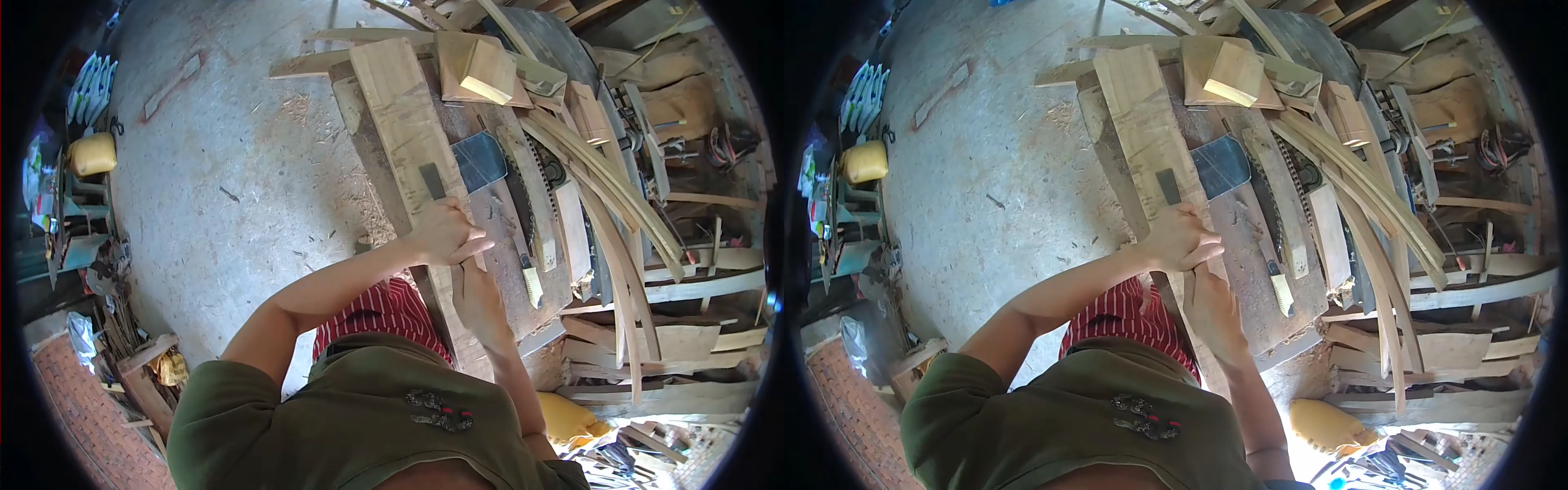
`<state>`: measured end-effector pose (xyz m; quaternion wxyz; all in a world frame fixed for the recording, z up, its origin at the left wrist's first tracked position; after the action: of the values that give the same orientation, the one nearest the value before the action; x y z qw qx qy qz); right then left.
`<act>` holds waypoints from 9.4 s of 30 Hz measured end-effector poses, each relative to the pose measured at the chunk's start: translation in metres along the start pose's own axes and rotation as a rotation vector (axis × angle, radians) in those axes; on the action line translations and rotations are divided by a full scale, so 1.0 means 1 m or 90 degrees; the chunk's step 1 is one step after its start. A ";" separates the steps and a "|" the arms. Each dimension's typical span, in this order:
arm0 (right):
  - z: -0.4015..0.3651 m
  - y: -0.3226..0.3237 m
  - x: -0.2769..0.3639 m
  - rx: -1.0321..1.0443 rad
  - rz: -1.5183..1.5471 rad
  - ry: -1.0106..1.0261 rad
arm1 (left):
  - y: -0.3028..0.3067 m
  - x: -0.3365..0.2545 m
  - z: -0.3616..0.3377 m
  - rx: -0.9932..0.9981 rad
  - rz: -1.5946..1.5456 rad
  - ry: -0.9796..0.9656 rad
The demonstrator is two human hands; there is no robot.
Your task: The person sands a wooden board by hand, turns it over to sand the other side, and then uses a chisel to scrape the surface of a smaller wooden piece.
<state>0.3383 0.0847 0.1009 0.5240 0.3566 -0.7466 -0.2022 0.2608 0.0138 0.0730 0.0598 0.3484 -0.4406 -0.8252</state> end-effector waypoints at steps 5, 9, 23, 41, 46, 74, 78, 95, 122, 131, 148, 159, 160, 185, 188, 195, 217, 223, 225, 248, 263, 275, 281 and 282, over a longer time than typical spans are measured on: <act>0.059 0.001 0.008 -0.047 0.016 0.028 | 0.005 0.062 0.031 -0.016 0.132 0.033; 0.093 0.013 0.015 -0.097 -0.029 0.082 | 0.025 0.084 0.056 0.061 0.094 0.106; 0.059 0.015 -0.005 -0.118 0.005 0.036 | -0.006 0.055 0.054 0.096 0.091 0.072; 0.004 0.012 -0.046 -0.157 0.010 0.015 | -0.035 -0.004 0.044 0.242 0.014 0.097; -0.070 0.014 -0.064 -0.072 0.072 -0.099 | -0.069 -0.069 0.014 0.277 0.053 0.002; -0.085 0.010 -0.092 -0.116 0.070 0.006 | -0.095 -0.089 0.008 0.267 0.197 -0.038; -0.137 0.011 -0.107 -0.077 0.099 -0.002 | -0.110 -0.136 -0.008 0.293 0.162 -0.051; -0.154 0.012 -0.129 -0.041 0.201 -0.099 | -0.110 -0.152 -0.010 0.286 0.111 -0.035; -0.084 0.027 -0.096 0.011 0.428 -0.172 | -0.084 -0.087 0.025 0.326 0.122 -0.024; -0.056 0.016 -0.089 0.007 0.480 -0.143 | -0.078 -0.064 0.025 0.298 0.110 -0.027; -0.068 -0.001 -0.094 0.016 0.506 -0.109 | -0.065 -0.073 0.019 0.389 0.121 -0.030; -0.041 -0.006 -0.074 -0.011 0.241 0.023 | -0.047 -0.051 0.020 0.168 0.103 -0.080; -0.057 -0.002 -0.070 -0.016 0.316 -0.044 | -0.045 -0.058 0.016 0.240 0.101 -0.061; -0.027 -0.018 -0.007 -0.005 -0.080 0.023 | -0.012 -0.011 -0.031 -0.044 0.105 -0.014; -0.069 -0.017 -0.015 0.048 -0.082 -0.015 | -0.024 -0.053 -0.049 -0.037 0.083 -0.009; -0.018 -0.016 0.017 0.055 -0.116 0.008 | -0.005 0.005 -0.035 -0.078 0.089 0.002; -0.035 0.011 -0.040 -0.146 -0.054 -0.011 | 0.009 -0.008 0.008 -0.067 0.048 -0.006; -0.027 0.024 -0.060 -0.156 0.092 0.000 | 0.037 0.074 -0.051 -0.303 0.300 0.366; -0.020 0.021 -0.068 -0.112 0.108 -0.048 | 0.020 0.081 -0.054 -0.337 0.187 0.379; -0.026 0.025 -0.056 0.023 0.311 -0.152 | -0.001 0.084 -0.050 -0.463 -0.023 0.445; 0.010 0.015 -0.026 -0.084 0.225 -0.120 | 0.002 0.082 -0.049 -0.427 0.011 0.475; -0.017 0.014 -0.041 -0.114 0.132 -0.053 | 0.007 0.080 -0.044 -0.442 0.051 0.472; -0.005 0.014 -0.037 -0.092 0.134 -0.091 | 0.006 0.083 -0.045 -0.443 0.013 0.492; -0.005 0.015 -0.036 -0.122 0.110 -0.046 | 0.007 0.082 -0.049 -0.444 0.012 0.493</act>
<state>0.3457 0.1215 0.0900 0.5436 0.2319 -0.7703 -0.2395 0.2286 -0.0567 0.0175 0.3384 0.5837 -0.0884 -0.7328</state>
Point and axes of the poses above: each hand's wrist, its own z-axis towards the middle knuckle, its own y-axis out of the back of the hand, x = y × z, the point moved 6 cm from there along z, towards the middle knuckle, and after that the axes turned 10 degrees about z, right-handed, at the moved point
